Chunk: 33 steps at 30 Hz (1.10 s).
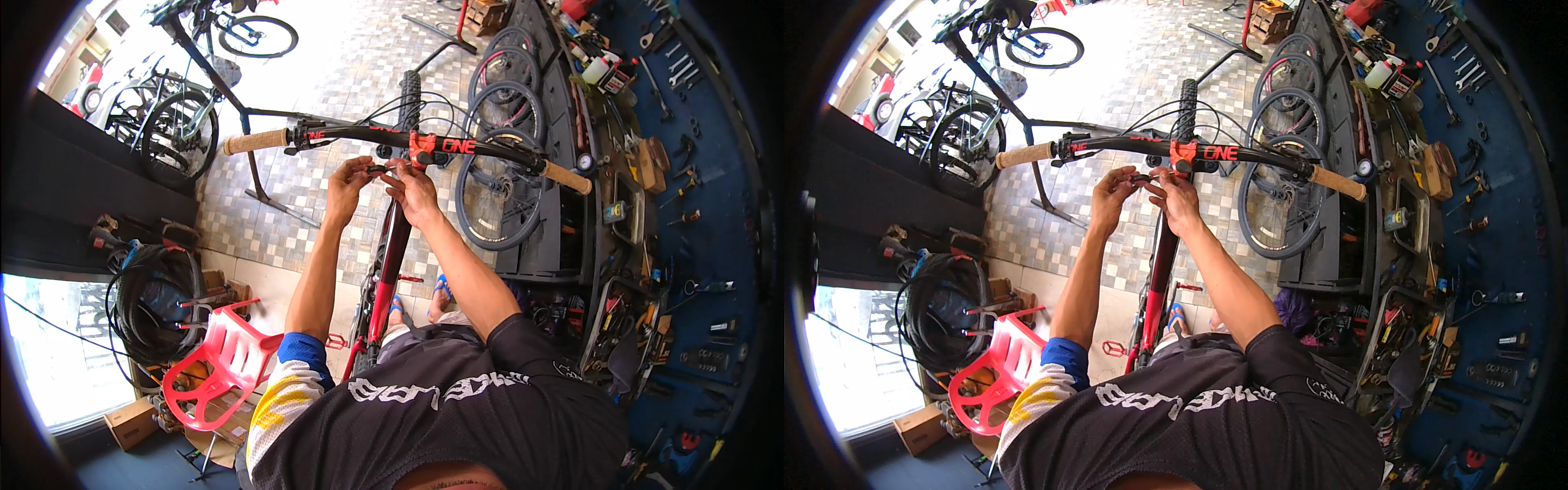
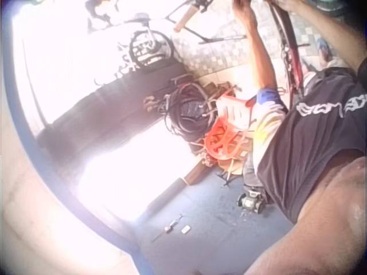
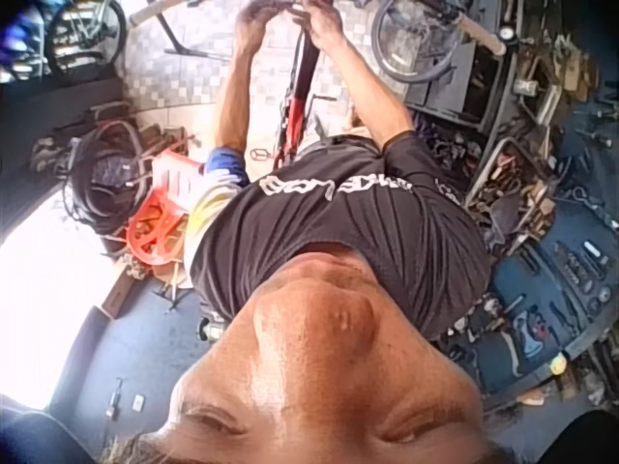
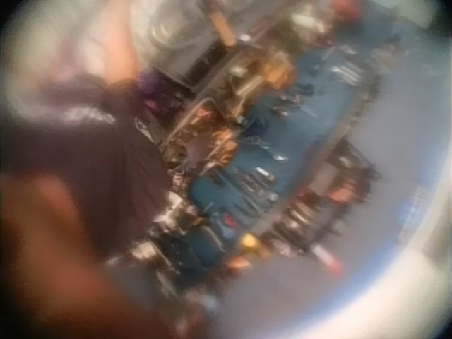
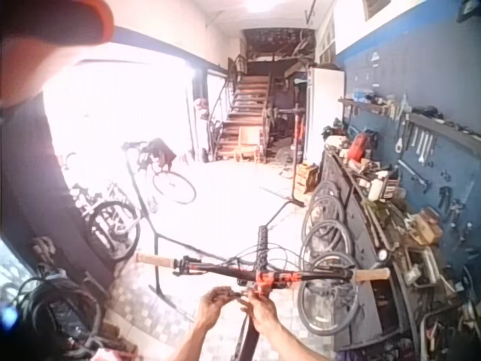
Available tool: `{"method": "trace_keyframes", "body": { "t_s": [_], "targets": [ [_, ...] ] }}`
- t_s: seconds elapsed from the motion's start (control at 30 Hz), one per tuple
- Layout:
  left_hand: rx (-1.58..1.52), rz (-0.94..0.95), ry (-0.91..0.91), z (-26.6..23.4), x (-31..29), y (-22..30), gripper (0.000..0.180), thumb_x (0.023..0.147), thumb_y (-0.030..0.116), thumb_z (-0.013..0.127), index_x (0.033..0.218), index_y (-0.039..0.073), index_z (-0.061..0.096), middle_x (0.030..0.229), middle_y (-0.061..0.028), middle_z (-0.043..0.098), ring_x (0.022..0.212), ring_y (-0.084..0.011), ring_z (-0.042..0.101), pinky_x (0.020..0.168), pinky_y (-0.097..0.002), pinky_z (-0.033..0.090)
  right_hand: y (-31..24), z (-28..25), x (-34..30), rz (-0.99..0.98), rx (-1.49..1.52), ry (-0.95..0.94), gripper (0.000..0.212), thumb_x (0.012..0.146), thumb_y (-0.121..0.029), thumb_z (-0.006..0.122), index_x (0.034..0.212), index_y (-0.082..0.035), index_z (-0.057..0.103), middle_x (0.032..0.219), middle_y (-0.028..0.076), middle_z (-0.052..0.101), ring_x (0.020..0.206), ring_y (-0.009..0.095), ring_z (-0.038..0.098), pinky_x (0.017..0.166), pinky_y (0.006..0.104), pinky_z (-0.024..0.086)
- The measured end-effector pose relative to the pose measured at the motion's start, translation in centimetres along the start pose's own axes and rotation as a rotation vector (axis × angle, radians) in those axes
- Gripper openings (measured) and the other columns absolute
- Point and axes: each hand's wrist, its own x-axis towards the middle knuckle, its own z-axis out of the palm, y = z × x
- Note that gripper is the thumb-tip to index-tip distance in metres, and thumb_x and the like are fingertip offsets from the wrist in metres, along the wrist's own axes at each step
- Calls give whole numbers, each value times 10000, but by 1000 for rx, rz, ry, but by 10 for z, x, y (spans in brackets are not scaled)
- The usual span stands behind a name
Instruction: The person installs the rear wheel onto a mountain bike frame using a hex wrench, then attaches the saddle and adjusts the handlebar stem. The person uses tools to tighten bolts and align components.
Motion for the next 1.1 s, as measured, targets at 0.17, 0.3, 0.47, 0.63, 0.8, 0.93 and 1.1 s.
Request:
{"method": "trace_keyframes", "body": {
  "t_s": [0.17,0.3,0.47,0.63,0.8,0.93,1.1],
  "targets": [
    [296,138,-19,-1,2,16,284,996,-43,552,1250,-45,678,1255,-105,711,1114,-150,650,998,-291,501,2,9,-4,-8,131,5,323,1065,-346,590,1274,-107,645,1320,69,643,1169,216,679,825,275,566],
    [348,191,-41,5,-1,27,266,1011,-28,549,1241,-38,683,1212,-101,727,1104,-147,654,986,-291,502,1,10,-5,-8,161,-7,376,1058,-354,601,1337,-100,603,1337,94,637,1176,222,674,836,288,572],
    [141,94,-66,7,5,27,239,1030,11,562,1227,-15,694,1181,-89,740,1073,-157,681,974,-305,514,2,8,-10,27,158,3,443,1045,-372,623,1390,-99,571,1378,122,621,1166,226,677,855,307,569],
    [333,174,-84,13,14,39,246,1053,65,561,1245,-42,670,1143,-124,745,1074,-185,691,973,-328,524,0,8,-10,29,152,28,493,1041,-401,622,1424,-99,554,1388,126,624,1128,220,690,842,306,558],
    [353,182,-123,12,15,42,268,1078,115,537,1232,-57,673,1138,-132,741,1078,-194,688,991,-334,511,-5,11,-12,47,153,34,466,1046,-398,615,1397,-94,579,1382,123,630,1111,218,694,826,302,553],
    [306,137,-21,23,11,36,386,1115,257,480,1181,-49,706,1144,-130,736,1066,-177,678,977,-320,507,-5,11,-11,45,121,55,433,1046,-390,620,1354,-86,606,1322,129,656,1081,225,707,796,298,560],
    [207,74,147,42,6,39,652,1129,443,351,1032,-69,744,1114,-156,753,1092,-225,660,963,-328,478,-9,16,-10,121,97,69,408,1041,-385,626,1285,-59,607,1197,145,692,1064,249,709,809,333,562]
  ]
}}
